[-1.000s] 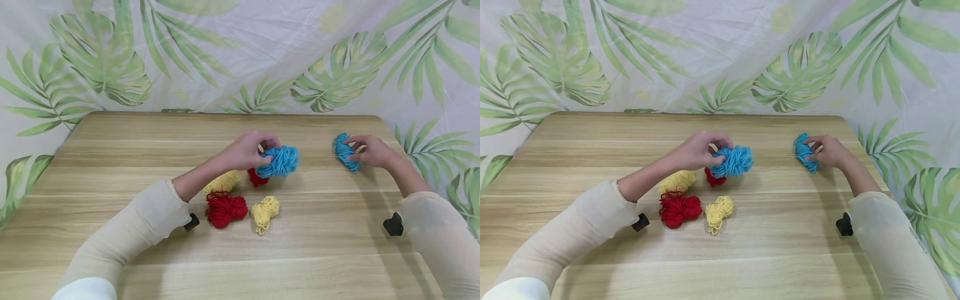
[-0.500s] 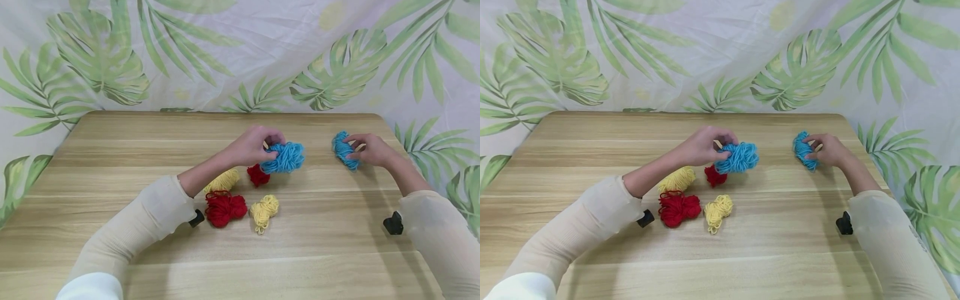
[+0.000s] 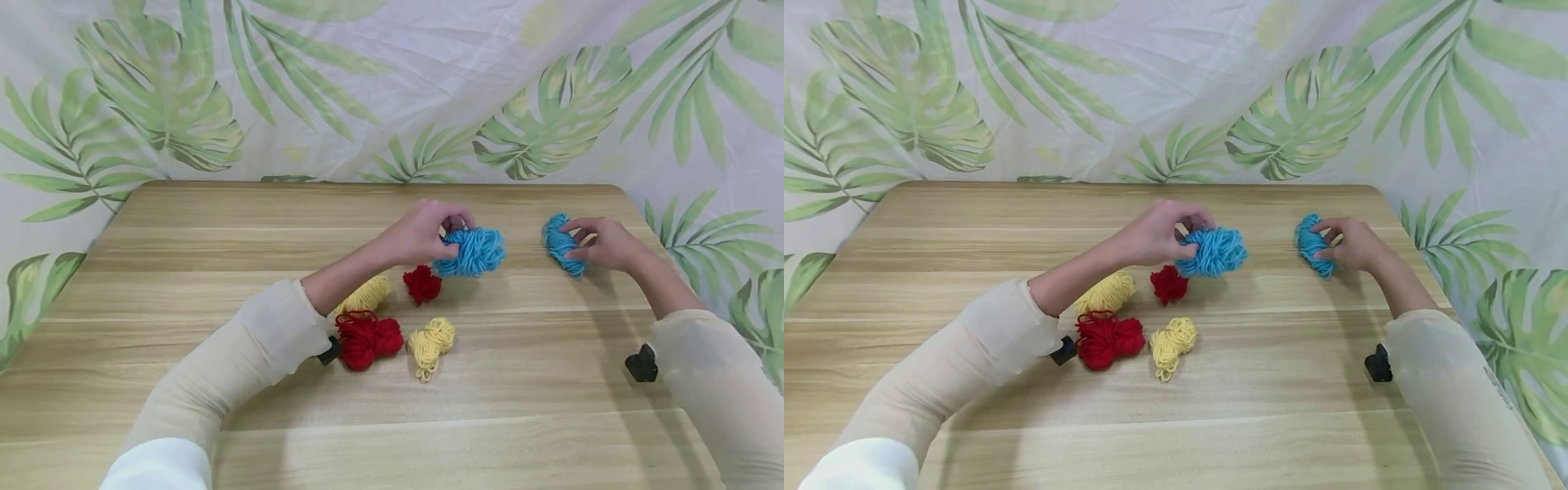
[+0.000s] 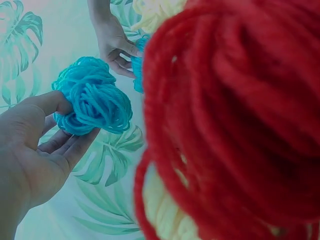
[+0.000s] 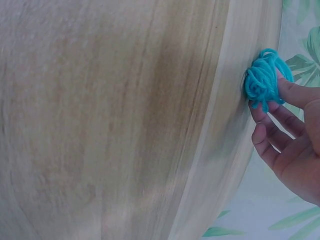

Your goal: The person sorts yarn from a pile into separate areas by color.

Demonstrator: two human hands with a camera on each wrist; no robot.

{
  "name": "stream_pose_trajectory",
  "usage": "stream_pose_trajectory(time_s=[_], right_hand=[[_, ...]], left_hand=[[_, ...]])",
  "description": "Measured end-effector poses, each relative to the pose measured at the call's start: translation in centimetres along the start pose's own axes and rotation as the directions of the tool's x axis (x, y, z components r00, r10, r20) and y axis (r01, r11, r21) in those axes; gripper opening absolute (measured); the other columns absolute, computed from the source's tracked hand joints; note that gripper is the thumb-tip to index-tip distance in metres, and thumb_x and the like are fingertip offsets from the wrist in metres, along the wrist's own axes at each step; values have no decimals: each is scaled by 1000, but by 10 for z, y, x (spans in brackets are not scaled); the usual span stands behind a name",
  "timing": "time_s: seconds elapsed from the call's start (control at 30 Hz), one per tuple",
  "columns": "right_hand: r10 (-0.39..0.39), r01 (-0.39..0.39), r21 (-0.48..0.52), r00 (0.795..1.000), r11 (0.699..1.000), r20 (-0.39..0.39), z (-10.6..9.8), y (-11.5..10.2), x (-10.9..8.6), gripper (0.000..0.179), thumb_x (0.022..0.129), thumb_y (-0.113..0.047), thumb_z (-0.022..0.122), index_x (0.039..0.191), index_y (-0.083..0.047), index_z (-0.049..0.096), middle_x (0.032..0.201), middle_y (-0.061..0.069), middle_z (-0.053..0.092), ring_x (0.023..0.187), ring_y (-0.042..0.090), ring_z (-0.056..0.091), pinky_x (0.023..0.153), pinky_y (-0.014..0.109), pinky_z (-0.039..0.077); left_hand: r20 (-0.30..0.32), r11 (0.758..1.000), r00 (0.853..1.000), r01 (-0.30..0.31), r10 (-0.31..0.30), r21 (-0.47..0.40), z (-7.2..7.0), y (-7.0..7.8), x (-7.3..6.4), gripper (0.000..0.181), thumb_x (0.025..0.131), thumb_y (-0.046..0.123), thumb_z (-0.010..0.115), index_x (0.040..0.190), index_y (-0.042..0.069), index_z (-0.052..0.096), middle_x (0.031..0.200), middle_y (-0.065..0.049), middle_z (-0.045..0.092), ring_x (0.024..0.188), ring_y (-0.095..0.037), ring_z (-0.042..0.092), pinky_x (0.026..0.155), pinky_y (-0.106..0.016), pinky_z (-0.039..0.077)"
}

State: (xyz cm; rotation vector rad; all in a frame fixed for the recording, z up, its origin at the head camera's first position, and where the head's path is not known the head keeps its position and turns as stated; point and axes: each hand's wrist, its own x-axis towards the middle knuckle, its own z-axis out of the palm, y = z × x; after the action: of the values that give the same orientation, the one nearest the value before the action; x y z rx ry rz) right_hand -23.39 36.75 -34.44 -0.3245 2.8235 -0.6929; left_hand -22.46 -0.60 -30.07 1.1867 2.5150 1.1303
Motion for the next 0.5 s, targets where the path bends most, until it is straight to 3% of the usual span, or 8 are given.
stream_pose_trajectory(time_s=[0.5], right_hand=[[20,-20,12,1000,1000,6,0,-2,-1,45,92,-4,77,132,8,61,111,32,66,104,44,63,71,28,51]], left_hand=[[7,1000,1000,14,-14,-5,7,-1,13,20,88,-4,68,107,0,74,94,-8,73,87,-17,63,81,-24,52]])
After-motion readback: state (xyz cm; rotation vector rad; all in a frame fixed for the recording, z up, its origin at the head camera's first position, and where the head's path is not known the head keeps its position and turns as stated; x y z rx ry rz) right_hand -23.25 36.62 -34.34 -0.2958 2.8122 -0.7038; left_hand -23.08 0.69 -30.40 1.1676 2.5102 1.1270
